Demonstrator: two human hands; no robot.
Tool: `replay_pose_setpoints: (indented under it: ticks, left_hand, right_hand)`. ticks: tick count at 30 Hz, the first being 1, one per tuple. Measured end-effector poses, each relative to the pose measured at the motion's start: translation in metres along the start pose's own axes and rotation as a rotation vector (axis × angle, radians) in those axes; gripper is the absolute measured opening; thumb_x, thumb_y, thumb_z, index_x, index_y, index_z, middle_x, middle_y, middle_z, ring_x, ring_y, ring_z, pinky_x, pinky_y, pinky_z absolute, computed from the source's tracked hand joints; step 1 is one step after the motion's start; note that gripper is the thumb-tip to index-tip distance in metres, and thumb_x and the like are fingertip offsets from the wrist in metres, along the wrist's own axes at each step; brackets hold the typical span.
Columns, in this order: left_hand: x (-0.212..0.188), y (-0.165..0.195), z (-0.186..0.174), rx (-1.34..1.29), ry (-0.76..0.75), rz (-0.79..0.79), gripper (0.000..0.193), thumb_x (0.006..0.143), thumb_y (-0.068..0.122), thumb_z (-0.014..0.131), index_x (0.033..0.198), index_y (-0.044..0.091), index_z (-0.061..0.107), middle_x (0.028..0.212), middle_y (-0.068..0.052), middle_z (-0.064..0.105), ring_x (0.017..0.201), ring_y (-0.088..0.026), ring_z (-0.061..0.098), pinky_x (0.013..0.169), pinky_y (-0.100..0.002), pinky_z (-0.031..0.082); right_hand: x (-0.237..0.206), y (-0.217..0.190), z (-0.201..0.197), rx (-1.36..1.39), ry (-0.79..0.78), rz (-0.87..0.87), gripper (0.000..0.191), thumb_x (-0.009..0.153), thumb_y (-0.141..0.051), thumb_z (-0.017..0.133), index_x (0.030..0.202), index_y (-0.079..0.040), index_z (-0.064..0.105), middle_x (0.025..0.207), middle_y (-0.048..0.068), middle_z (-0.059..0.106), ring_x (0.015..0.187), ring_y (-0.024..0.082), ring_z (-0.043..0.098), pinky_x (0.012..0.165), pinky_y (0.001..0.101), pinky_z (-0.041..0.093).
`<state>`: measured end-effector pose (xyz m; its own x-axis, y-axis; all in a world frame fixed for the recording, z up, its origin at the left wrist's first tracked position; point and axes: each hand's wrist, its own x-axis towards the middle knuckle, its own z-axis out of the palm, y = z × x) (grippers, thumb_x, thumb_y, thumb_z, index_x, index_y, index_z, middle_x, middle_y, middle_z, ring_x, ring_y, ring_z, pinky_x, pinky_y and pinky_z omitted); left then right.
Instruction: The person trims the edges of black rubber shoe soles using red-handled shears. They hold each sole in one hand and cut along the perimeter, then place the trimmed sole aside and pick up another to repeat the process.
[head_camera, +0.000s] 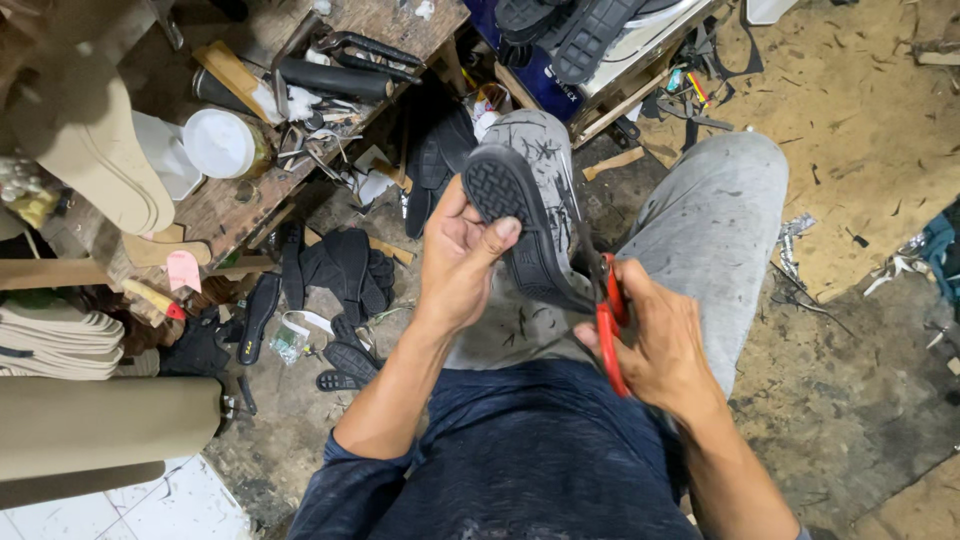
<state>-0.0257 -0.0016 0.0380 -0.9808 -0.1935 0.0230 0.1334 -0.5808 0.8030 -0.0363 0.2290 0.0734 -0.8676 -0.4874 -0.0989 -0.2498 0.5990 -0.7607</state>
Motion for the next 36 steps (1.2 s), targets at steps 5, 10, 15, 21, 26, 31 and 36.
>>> replay_pose_setpoints:
  ticks: [5,10,15,21,26,31,36]
  left_hand:
    - [-0.004,0.000,0.003,0.050,-0.044,-0.068,0.047,0.097,0.000,0.071,0.140,-0.002,0.053,0.123,-0.006,0.069,0.109,-0.011,0.067,0.094,-0.025,0.057]
    - [-0.011,0.003,0.003,0.132,-0.095,-0.100,0.043,0.099,0.000,0.071,0.139,-0.002,0.055,0.119,-0.004,0.068,0.101,-0.007,0.064,0.088,-0.023,0.055]
    - [-0.007,0.015,-0.001,0.177,-0.132,-0.074,0.043,0.099,0.000,0.071,0.139,-0.002,0.056,0.117,-0.003,0.068,0.102,-0.007,0.064,0.090,-0.023,0.055]
    - [0.003,0.050,0.001,0.417,-0.215,-0.033,0.058,0.096,0.000,0.071,0.150,-0.001,0.050,0.142,-0.004,0.063,0.126,-0.012,0.062,0.111,-0.028,0.051]
    - [0.006,0.089,0.002,0.733,-0.293,0.006,0.058,0.095,0.003,0.070,0.151,0.004,0.055,0.137,-0.008,0.069,0.126,-0.016,0.064,0.114,-0.031,0.049]
    - [0.009,0.104,-0.002,0.845,-0.365,0.057,0.057,0.093,0.003,0.067,0.148,0.005,0.055,0.145,-0.010,0.065,0.133,-0.018,0.062,0.116,-0.032,0.047]
    - [0.007,0.094,-0.007,0.693,-0.326,0.011,0.052,0.096,0.003,0.068,0.147,0.001,0.057,0.142,-0.010,0.065,0.131,-0.017,0.062,0.118,-0.032,0.046]
  right_hand:
    - [0.016,-0.026,-0.008,-0.197,0.168,-0.153,0.067,0.065,-0.044,0.090,0.107,-0.001,0.061,0.077,0.013,0.063,0.072,0.035,0.064,0.064,0.0446,0.047]
    - [0.023,-0.034,-0.013,-0.228,0.216,-0.196,0.064,0.064,-0.045,0.092,0.101,-0.002,0.061,0.078,0.012,0.063,0.073,0.034,0.064,0.064,0.0444,0.047]
    - [0.022,-0.037,-0.016,-0.256,0.234,-0.177,0.065,0.058,-0.049,0.095,0.090,-0.004,0.062,0.061,0.010,0.059,0.058,0.033,0.061,0.055,0.0442,0.046]
    - [0.013,-0.037,-0.027,-0.268,0.219,-0.186,0.066,0.056,-0.053,0.094,0.092,-0.005,0.066,0.050,0.009,0.053,0.047,0.031,0.058,0.048,0.0426,0.045]
    - [0.004,-0.033,-0.034,-0.289,0.192,-0.220,0.062,0.059,-0.053,0.092,0.089,-0.006,0.066,0.051,0.008,0.057,0.047,0.030,0.059,0.048,0.0413,0.045]
    - [0.001,-0.021,-0.035,-0.274,0.176,-0.229,0.057,0.061,-0.052,0.092,0.083,-0.007,0.063,0.056,0.009,0.059,0.050,0.030,0.060,0.050,0.0407,0.045]
    - [0.007,-0.016,-0.030,-0.274,0.097,-0.197,0.064,0.063,-0.053,0.089,0.088,-0.003,0.059,0.062,0.013,0.055,0.059,0.036,0.057,0.059,0.0472,0.043]
